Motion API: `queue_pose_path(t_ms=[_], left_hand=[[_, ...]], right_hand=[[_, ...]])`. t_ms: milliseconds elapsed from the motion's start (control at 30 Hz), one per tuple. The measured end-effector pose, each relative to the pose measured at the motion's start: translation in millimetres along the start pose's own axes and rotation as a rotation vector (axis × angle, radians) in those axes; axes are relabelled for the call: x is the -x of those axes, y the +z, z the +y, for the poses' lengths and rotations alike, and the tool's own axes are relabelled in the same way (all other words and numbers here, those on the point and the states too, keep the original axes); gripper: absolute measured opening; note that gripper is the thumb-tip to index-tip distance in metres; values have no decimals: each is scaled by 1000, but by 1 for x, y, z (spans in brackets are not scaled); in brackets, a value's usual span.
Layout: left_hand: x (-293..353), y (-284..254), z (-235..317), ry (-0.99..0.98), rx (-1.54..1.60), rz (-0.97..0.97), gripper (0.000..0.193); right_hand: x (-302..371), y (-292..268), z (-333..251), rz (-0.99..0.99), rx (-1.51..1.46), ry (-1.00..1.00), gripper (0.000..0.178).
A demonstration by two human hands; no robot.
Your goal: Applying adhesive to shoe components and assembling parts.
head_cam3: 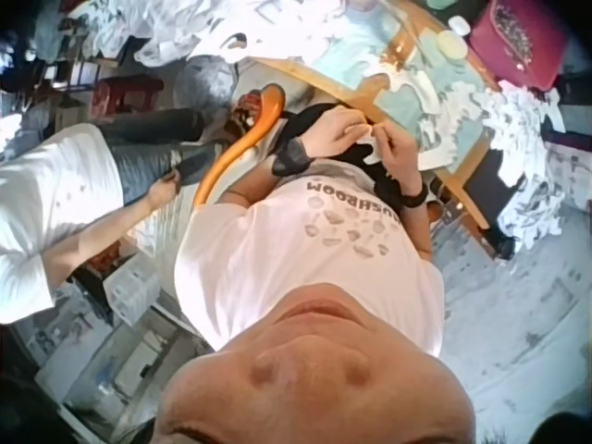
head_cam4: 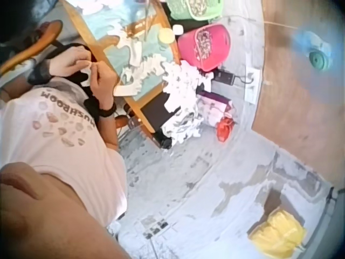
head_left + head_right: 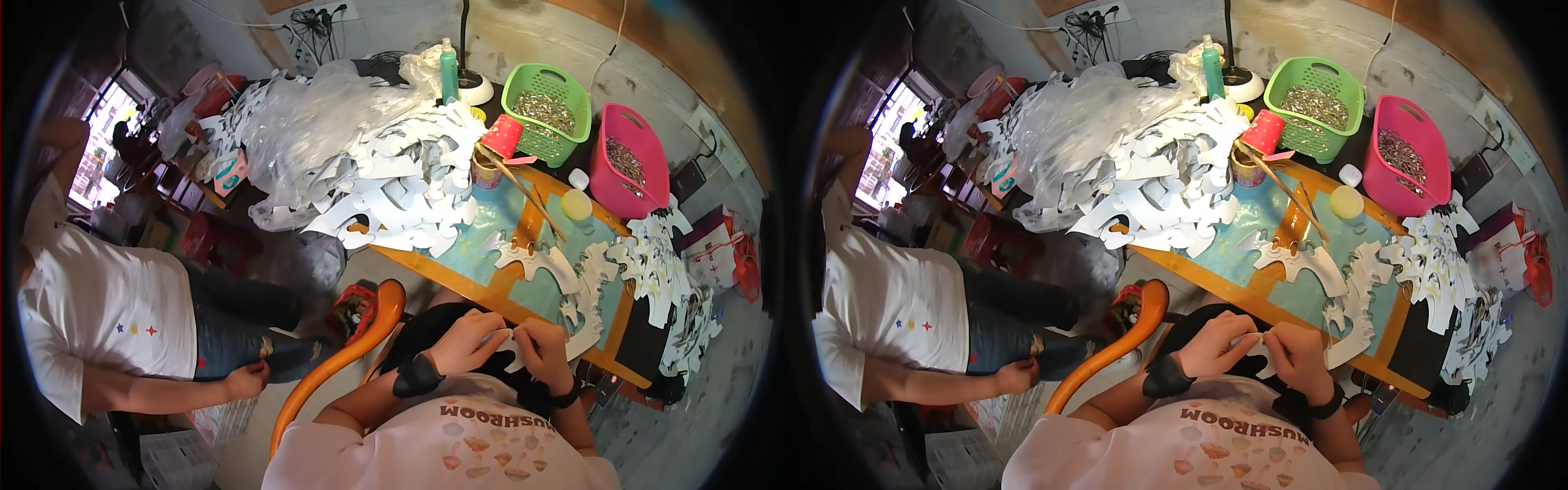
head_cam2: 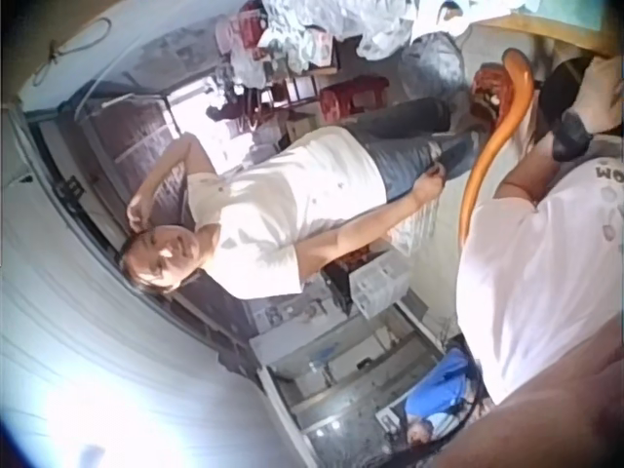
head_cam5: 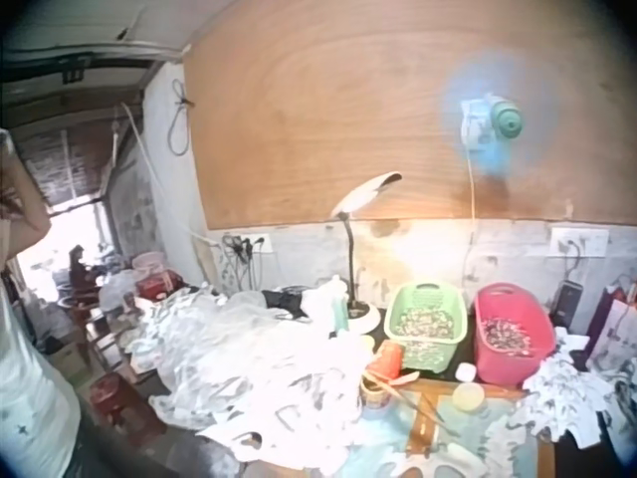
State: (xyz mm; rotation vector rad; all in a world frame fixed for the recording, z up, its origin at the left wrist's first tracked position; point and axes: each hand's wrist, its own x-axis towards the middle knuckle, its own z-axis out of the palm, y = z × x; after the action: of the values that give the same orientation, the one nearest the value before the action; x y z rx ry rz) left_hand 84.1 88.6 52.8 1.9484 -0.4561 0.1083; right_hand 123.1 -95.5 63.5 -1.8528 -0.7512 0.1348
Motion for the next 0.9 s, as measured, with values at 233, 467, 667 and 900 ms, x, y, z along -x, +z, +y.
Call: queue_pose_path(t_ms=[233,467,667,900], left_hand=[[4,2,2,40,146,-103,12],[10,5,4,-110,462,-72,15],[2,-34,-44,-22,117,262,8],[-1,-101,-91,-111,-303,423,13]], right_hand=[[-4,-12,-8,-171,-62,15,17],[-7,-8,1,-219,-215,38,18],[-21,24,6,148,-233,30,12],[-18,25,16,102,-193,138,11]])
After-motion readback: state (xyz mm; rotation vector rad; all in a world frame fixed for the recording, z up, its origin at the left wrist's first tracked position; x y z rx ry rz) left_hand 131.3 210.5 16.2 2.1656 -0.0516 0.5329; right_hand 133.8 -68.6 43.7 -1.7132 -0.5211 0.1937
